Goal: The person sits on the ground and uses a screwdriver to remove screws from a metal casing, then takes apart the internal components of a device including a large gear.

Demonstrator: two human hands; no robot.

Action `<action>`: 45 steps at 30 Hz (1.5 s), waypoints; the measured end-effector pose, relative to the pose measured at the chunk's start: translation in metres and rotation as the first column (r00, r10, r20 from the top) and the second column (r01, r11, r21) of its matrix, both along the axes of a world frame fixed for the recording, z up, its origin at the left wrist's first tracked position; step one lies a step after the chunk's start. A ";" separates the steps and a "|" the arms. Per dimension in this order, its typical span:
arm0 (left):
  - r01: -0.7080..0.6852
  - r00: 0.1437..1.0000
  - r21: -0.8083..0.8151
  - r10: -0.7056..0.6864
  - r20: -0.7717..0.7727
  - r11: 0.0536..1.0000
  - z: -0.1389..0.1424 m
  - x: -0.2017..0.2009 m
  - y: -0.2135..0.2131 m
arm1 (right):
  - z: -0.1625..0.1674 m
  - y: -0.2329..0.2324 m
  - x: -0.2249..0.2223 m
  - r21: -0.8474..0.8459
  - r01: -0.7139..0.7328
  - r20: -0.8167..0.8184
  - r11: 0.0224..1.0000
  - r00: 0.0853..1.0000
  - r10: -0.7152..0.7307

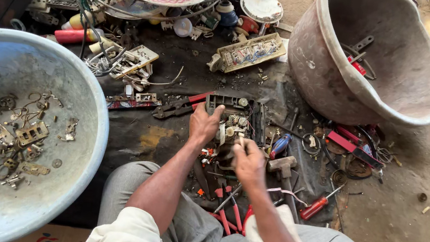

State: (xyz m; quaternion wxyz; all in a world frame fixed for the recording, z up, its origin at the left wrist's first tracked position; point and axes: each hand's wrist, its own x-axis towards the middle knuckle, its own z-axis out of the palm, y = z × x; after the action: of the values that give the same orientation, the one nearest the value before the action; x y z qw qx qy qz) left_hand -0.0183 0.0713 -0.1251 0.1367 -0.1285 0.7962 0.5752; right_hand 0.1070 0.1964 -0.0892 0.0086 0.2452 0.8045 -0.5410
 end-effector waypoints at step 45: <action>-0.092 0.993 -0.052 0.095 0.071 0.994 -0.008 -0.014 -0.010 | 0.011 -0.021 0.094 -0.352 -0.052 -0.047 0.935 0.998 0.038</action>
State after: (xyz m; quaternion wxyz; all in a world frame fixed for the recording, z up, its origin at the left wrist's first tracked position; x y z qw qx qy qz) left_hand -0.0320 0.0608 -0.1330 0.1356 -0.1899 0.7974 0.5565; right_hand 0.2012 0.1750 -0.0784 0.0488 0.2102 0.6999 -0.6808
